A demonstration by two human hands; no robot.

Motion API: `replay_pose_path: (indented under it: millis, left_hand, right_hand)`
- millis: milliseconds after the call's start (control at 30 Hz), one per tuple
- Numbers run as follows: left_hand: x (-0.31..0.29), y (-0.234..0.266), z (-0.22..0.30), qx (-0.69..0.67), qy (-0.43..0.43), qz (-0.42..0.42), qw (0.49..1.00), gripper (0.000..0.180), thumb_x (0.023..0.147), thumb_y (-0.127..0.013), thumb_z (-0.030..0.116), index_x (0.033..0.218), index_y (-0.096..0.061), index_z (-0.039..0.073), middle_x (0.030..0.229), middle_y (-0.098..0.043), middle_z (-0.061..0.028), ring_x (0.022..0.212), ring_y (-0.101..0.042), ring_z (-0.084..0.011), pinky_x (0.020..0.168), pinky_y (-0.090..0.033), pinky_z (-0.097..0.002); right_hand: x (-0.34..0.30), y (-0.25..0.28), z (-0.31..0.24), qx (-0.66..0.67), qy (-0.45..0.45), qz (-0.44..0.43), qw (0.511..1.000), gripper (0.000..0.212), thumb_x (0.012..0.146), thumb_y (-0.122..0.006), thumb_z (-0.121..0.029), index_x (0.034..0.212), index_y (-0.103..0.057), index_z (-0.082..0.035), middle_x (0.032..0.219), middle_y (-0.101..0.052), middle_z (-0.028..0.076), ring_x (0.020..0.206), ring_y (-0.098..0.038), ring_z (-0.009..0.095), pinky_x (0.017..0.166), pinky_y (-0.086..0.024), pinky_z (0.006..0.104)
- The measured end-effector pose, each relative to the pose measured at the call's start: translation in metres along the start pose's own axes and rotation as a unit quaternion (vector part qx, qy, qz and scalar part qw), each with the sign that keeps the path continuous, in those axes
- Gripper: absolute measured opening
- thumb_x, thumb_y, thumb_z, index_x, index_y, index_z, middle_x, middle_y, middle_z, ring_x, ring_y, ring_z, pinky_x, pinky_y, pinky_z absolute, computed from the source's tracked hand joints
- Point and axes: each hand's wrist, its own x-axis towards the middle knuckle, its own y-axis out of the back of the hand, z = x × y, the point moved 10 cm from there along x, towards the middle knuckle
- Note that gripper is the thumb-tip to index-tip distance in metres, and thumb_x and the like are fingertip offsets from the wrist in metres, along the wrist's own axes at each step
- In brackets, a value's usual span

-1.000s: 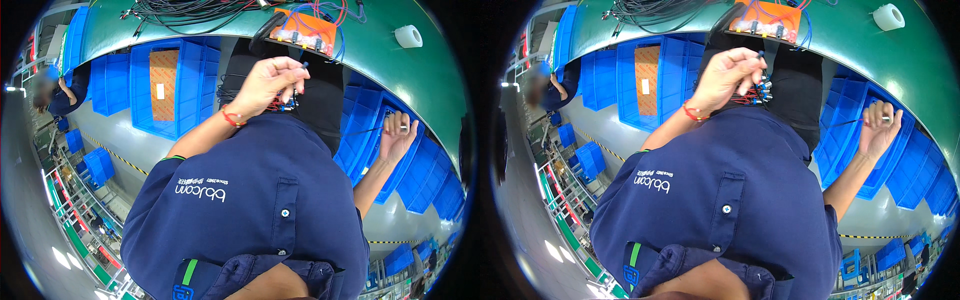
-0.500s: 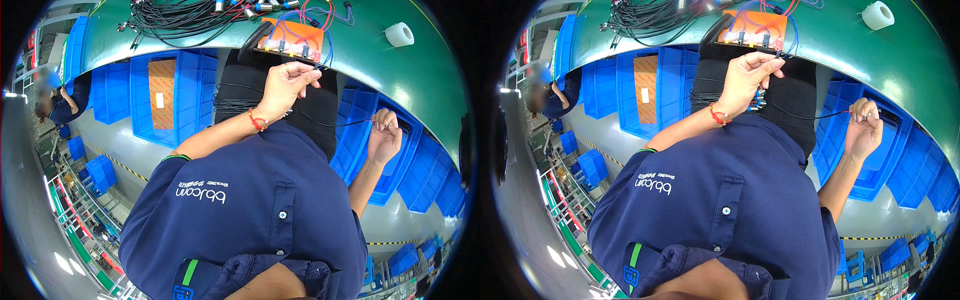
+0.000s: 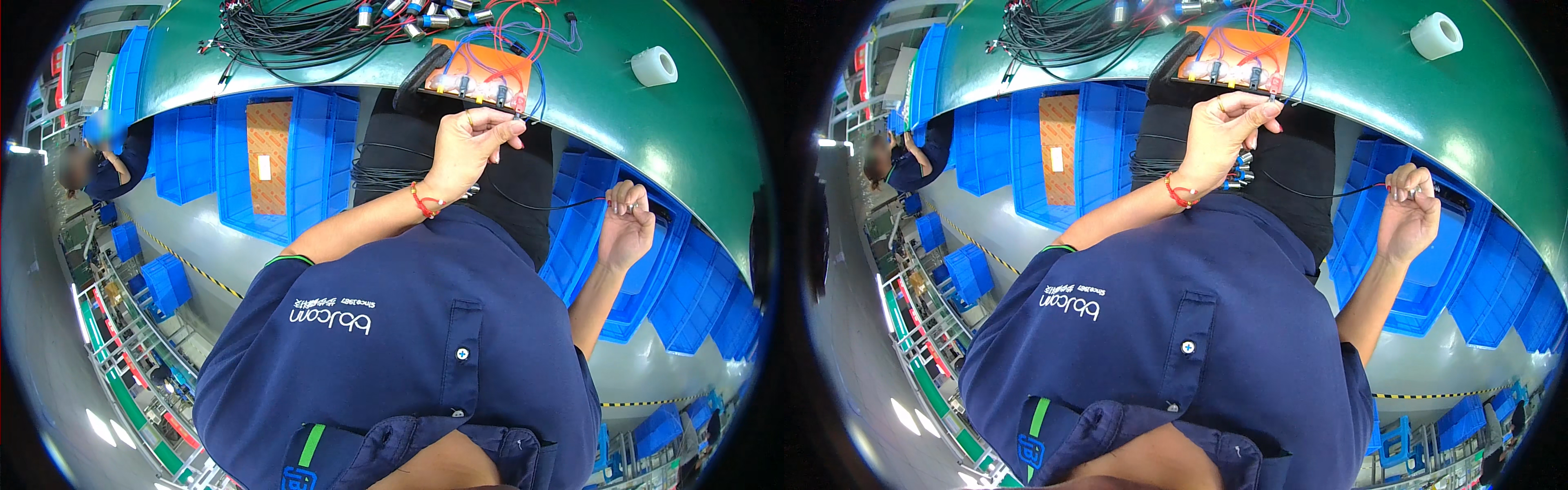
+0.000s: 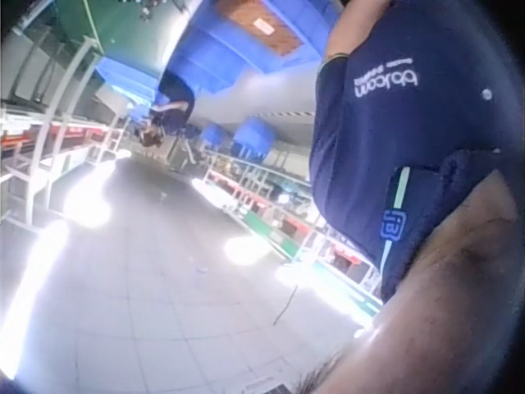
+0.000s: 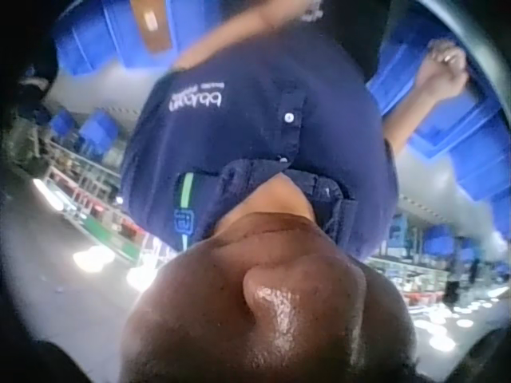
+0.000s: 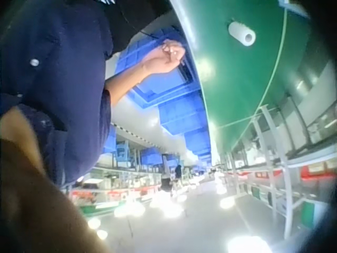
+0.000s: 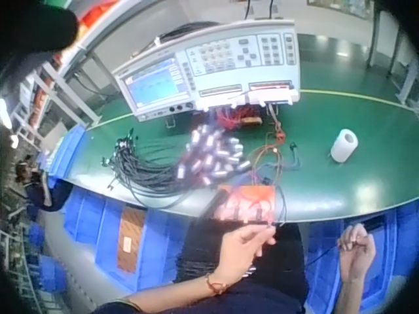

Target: Testing electronic cable harnesses by plugging them into a testing device.

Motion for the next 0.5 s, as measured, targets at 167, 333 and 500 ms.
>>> replay_pose_path:
  millis: [167, 333, 500]
  left_hand:
    - [0.008, -0.002, 0.004, 0.017, -0.027, 0.005, 0.999, 0.019, 0.090, -0.070, 0.018, 0.093, -0.072, 0.000, 0.074, -0.070, -0.0072, 0.048, -0.048, -0.0027, 0.044, -0.036, -0.0172]
    - [0.005, -0.013, -0.014, -0.014, 0.103, -0.106, 0.989, 0.036, 0.098, -0.057, 0.034, 0.091, -0.071, 0.001, 0.073, -0.067, -0.0047, 0.049, -0.045, -0.0030, 0.047, -0.034, -0.0177]
    - [-0.003, -0.028, -0.002, -0.079, 0.134, -0.139, 0.978, 0.039, 0.101, -0.049, 0.035, 0.104, -0.064, 0.000, 0.073, -0.065, -0.0069, 0.047, -0.045, -0.0036, 0.044, -0.037, -0.0192]
  right_hand:
    - [0.003, -0.006, -0.002, 0.010, 0.012, -0.002, 1.000, 0.012, 0.080, -0.045, -0.019, 0.076, -0.041, -0.008, 0.068, -0.034, 0.002, 0.066, -0.031, 0.013, 0.067, -0.027, 0.0299]
    - [0.004, -0.004, -0.005, 0.030, 0.030, 0.007, 0.999, 0.009, 0.080, -0.045, -0.012, 0.075, -0.037, -0.010, 0.067, -0.033, 0.002, 0.065, -0.030, 0.013, 0.067, -0.027, 0.0297]
    - [0.004, -0.002, -0.014, 0.043, 0.049, 0.019, 0.998, 0.010, 0.080, -0.047, -0.012, 0.076, -0.037, -0.010, 0.066, -0.033, 0.001, 0.062, -0.030, 0.011, 0.064, -0.027, 0.0286]
